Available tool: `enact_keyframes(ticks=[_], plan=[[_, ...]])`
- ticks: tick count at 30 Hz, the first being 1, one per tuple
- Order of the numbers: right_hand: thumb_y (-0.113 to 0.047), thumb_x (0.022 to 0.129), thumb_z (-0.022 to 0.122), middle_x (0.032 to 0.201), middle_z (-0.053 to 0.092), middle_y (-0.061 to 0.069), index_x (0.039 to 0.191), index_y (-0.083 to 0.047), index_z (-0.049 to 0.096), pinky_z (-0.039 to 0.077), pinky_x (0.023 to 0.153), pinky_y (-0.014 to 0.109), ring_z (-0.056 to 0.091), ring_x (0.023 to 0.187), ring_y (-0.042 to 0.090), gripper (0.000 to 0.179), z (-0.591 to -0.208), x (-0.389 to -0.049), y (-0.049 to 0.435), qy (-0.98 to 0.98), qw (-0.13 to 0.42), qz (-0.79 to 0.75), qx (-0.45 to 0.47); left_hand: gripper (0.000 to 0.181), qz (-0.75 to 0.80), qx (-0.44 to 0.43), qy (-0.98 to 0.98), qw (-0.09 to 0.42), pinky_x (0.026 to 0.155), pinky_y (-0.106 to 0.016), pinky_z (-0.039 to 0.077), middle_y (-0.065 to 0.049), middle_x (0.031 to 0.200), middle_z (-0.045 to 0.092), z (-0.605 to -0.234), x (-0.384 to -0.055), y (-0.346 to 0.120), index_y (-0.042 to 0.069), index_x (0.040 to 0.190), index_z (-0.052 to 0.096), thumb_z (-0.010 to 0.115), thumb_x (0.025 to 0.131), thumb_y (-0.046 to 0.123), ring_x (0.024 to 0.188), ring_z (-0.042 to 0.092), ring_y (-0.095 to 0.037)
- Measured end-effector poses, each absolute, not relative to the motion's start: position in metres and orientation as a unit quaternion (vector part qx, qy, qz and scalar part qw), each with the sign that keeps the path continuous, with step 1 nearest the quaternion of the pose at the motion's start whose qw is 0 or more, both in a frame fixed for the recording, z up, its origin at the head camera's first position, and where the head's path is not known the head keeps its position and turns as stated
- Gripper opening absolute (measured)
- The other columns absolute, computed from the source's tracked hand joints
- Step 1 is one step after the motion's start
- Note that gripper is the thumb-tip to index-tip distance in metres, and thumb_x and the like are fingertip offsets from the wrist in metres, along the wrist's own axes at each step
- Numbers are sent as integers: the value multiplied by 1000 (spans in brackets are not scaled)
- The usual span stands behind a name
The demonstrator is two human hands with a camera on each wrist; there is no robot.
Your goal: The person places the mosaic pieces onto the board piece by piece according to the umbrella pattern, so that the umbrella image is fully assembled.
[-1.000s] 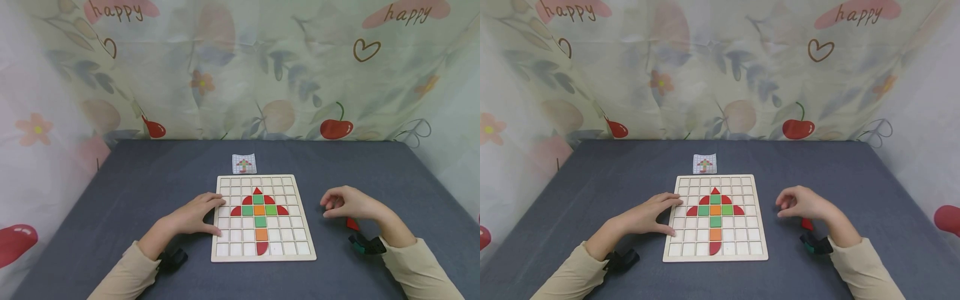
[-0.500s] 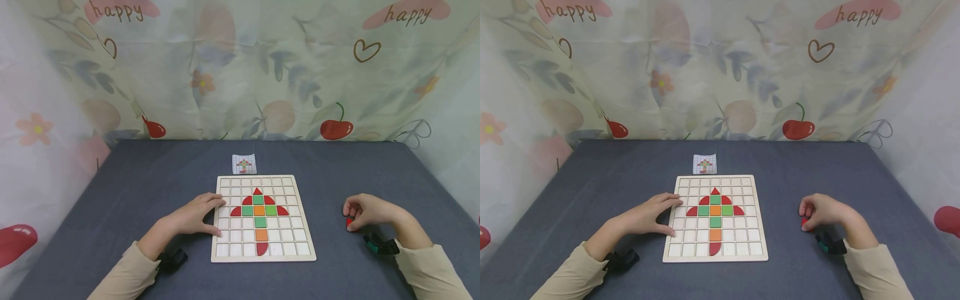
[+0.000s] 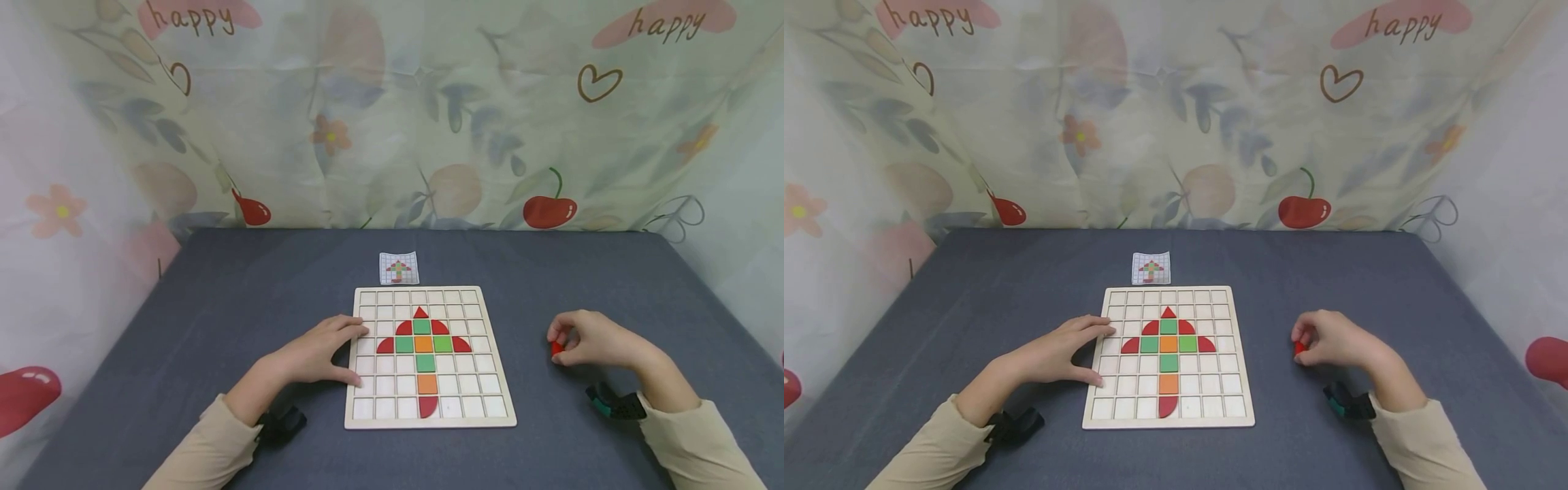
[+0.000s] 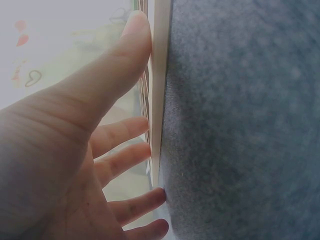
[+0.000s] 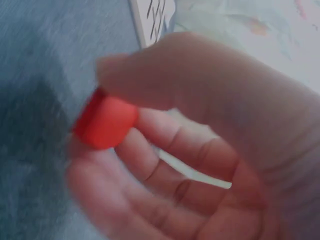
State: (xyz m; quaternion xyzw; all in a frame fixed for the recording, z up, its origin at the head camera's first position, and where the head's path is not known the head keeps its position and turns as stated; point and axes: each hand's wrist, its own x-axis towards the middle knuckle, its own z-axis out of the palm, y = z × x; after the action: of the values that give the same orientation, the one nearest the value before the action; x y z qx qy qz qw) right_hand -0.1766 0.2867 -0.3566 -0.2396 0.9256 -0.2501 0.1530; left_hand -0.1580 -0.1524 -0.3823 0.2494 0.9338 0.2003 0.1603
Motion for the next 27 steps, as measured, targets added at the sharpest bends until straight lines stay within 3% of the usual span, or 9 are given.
enact_keyframes(ticks=[5,15,27], plan=[[-17,78,73,85,63,-1,95,-5,62,49,63,20,54,70,-3,23,-351,-174,274,920,136,-273,-245,84,201,247,934,162,108,-47,33,-8,146,38,-382,-158,-152,13,139,43,76,71,49,134,34,-29],[-11,80,71,87,64,3,102,-3,62,50,65,20,55,71,0,26,-348,-169,248,896,124,-336,-264,83,202,249,933,162,108,-48,33,-8,146,37,-381,-157,-153,13,139,43,76,71,48,134,34,-29],[-10,83,68,82,60,3,114,0,60,46,57,20,52,62,2,33,-353,-169,219,862,138,-383,-301,85,200,251,933,161,108,-47,33,-8,146,37,-382,-158,-153,13,139,43,76,70,49,134,34,-29]])
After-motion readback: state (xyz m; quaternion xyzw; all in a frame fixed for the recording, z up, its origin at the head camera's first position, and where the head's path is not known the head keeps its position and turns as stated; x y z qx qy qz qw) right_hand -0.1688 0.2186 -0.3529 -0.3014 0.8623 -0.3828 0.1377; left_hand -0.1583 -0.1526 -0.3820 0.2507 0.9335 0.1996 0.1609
